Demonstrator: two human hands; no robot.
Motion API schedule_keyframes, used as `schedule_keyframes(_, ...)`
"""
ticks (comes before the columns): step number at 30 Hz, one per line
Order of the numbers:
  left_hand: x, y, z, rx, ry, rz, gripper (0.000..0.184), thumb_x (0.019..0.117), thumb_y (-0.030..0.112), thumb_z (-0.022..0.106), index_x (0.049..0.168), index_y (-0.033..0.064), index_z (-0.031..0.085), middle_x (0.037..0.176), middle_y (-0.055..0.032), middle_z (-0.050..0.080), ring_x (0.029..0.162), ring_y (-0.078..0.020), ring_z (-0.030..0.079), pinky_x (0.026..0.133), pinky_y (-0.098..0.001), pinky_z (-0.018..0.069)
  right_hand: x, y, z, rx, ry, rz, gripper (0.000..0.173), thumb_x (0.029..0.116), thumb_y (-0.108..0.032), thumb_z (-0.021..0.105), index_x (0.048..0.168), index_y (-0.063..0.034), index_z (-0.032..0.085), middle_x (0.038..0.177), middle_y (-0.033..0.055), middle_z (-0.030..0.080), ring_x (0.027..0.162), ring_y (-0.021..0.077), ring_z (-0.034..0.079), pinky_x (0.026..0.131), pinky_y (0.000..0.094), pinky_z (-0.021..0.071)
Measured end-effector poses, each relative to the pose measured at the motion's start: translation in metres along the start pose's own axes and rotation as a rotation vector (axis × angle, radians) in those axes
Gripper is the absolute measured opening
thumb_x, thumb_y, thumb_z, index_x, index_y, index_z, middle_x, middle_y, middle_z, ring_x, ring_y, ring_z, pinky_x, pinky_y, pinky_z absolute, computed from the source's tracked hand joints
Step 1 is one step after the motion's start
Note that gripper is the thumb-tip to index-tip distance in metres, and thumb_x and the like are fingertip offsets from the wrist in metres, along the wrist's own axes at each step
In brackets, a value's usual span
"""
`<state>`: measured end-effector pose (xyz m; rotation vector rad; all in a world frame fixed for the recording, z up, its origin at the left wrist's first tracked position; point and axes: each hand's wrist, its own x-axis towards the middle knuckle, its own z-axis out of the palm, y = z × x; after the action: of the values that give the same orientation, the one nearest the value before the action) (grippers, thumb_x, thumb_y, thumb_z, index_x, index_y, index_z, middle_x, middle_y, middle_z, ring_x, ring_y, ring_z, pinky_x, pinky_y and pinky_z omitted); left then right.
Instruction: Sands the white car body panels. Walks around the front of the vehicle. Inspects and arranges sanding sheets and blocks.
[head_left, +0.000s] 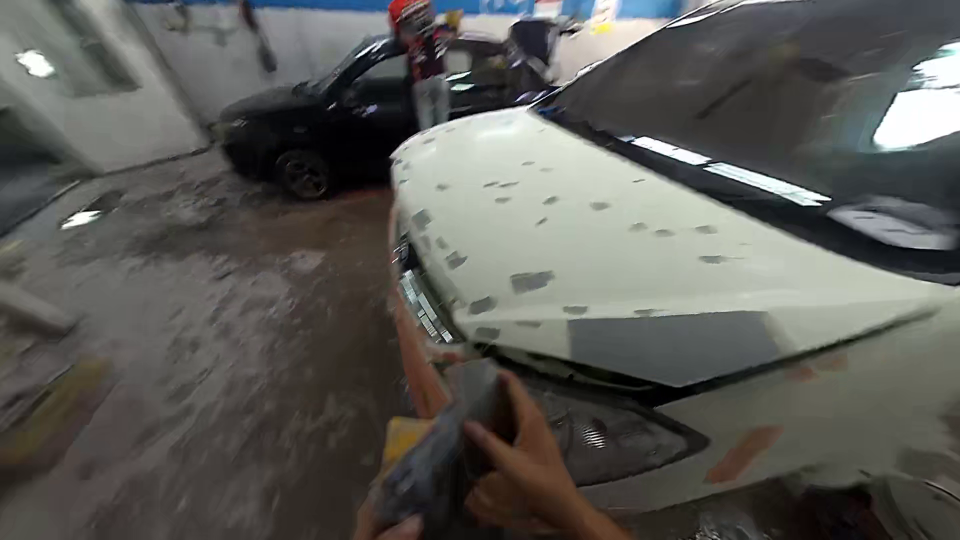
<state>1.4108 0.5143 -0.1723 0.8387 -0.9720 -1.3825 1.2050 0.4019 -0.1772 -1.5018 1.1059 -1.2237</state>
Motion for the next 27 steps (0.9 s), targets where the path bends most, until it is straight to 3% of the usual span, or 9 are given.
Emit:
schedule_keyframes(3, 0.004, -0.004, 0.012, -0.079, -0.151, 0.02, 0.068, 0.0942, 0.038, 0.068, 0.15, 0.0134, 0.037, 0.136, 0.0081, 0.061, 0.122, -0.002, 0.058, 0.107, -0.0286, 0.048, -0.018, 0.001, 0.023, -0.09, -0.039, -0.046, 0.089, 0.084, -0.029, 0.082, 0.151, 0.0084, 0.036, 0.141, 0.0173, 0.058, 0.125, 0.0147, 0.062, 0.105, 0.0314, 0.0546)
schedule_keyframes(4, 0.003, -0.008, 0.015, -0.126, -0.116, 0.002, 0.069, 0.0911, 0.038, 0.072, 0.147, 0.0134, 0.041, 0.131, 0.0091, 0.064, 0.118, -0.0009, 0.061, 0.105, -0.0275, 0.0501, -0.028, -0.004, 0.03, -0.07, -0.079, -0.046, 0.091, 0.0839, -0.029, 0.082, 0.151, 0.011, 0.034, 0.142, 0.0192, 0.057, 0.127, 0.0147, 0.061, 0.107, 0.03, 0.0532)
schedule_keyframes(8, -0.005, -0.021, 0.016, -0.304, -0.05, -0.098, 0.023, 0.0876, 0.036, 0.077, 0.106, 0.0255, 0.067, 0.092, 0.0131, 0.074, 0.086, 0.0028, 0.068, 0.082, -0.0208, 0.0567, -0.053, -0.022, 0.048, 0.009, -0.285, -0.142, 0.093, 0.0847, -0.026, 0.081, 0.15, 0.0166, 0.031, 0.145, 0.0232, 0.054, 0.13, 0.016, 0.059, 0.11, 0.0302, 0.0505)
schedule_keyframes(13, -0.023, -0.022, 0.01, -0.339, -0.14, 0.131, 0.044, 0.092, 0.025, 0.075, 0.134, 0.0239, 0.063, 0.125, 0.0093, 0.071, 0.116, -0.0017, 0.064, 0.103, -0.0261, 0.0515, -0.034, -0.008, 0.047, -0.102, -0.166, -0.111, 0.083, 0.0845, -0.025, 0.081, 0.149, 0.0057, 0.04, 0.134, 0.013, 0.063, 0.117, 0.013, 0.066, 0.099, 0.0302, 0.0585)
schedule_keyframes(17, -0.024, -0.029, 0.001, -0.296, -0.04, 0.139, 0.043, 0.0853, 0.021, 0.082, 0.124, 0.0214, 0.065, 0.11, 0.0083, 0.075, 0.1, -0.0018, 0.07, 0.093, -0.0248, 0.057, -0.057, -0.02, 0.062, -0.159, -0.345, -0.223, 0.088, 0.0853, -0.025, 0.081, 0.151, 0.0114, 0.035, 0.143, 0.0196, 0.057, 0.128, 0.0161, 0.06, 0.109, 0.0335, 0.0527)
schedule_keyframes(19, -0.029, -0.027, -0.007, -0.23, -0.046, 0.176, 0.048, 0.0853, 0.022, 0.083, 0.129, 0.021, 0.063, 0.116, 0.0087, 0.073, 0.106, -0.0019, 0.068, 0.097, -0.0252, 0.0556, -0.052, -0.022, 0.066, -0.148, -0.413, -0.258, 0.086, 0.0864, -0.026, 0.081, 0.152, 0.0075, 0.037, 0.142, 0.0165, 0.059, 0.127, 0.0158, 0.061, 0.109, 0.0345, 0.0533)
schedule_keyframes(22, -0.033, -0.021, -0.011, -0.141, -0.054, 0.202, 0.067, 0.0828, 0.024, 0.085, 0.141, 0.0145, 0.053, 0.129, 0.0045, 0.068, 0.12, -0.0073, 0.063, 0.107, -0.0311, 0.0511, -0.039, -0.012, 0.072, -0.184, -0.303, -0.17, 0.082, 0.0868, -0.029, 0.08, 0.152, -0.0005, 0.04, 0.13, 0.009, 0.065, 0.114, 0.0122, 0.067, 0.097, 0.032, 0.06)
schedule_keyframes(25, -0.036, -0.025, -0.015, -0.191, -0.012, 0.189, 0.051, 0.0842, 0.021, 0.084, 0.129, 0.0145, 0.061, 0.113, 0.0047, 0.073, 0.103, -0.0049, 0.069, 0.094, -0.0281, 0.057, -0.051, -0.028, 0.079, -0.175, -0.472, -0.251, 0.087, 0.0862, -0.028, 0.081, 0.152, 0.0067, 0.036, 0.138, 0.0148, 0.061, 0.123, 0.0137, 0.063, 0.105, 0.033, 0.0556)
schedule_keyframes(27, -0.042, -0.022, -0.019, -0.213, -0.032, 0.216, 0.048, 0.0864, 0.022, 0.082, 0.13, 0.0168, 0.062, 0.117, 0.0055, 0.073, 0.107, -0.0046, 0.068, 0.097, -0.0281, 0.0558, -0.046, -0.03, 0.079, -0.159, -0.534, -0.278, 0.085, 0.0864, -0.028, 0.082, 0.153, 0.0033, 0.039, 0.139, 0.0133, 0.062, 0.123, 0.0142, 0.063, 0.106, 0.0346, 0.0553)
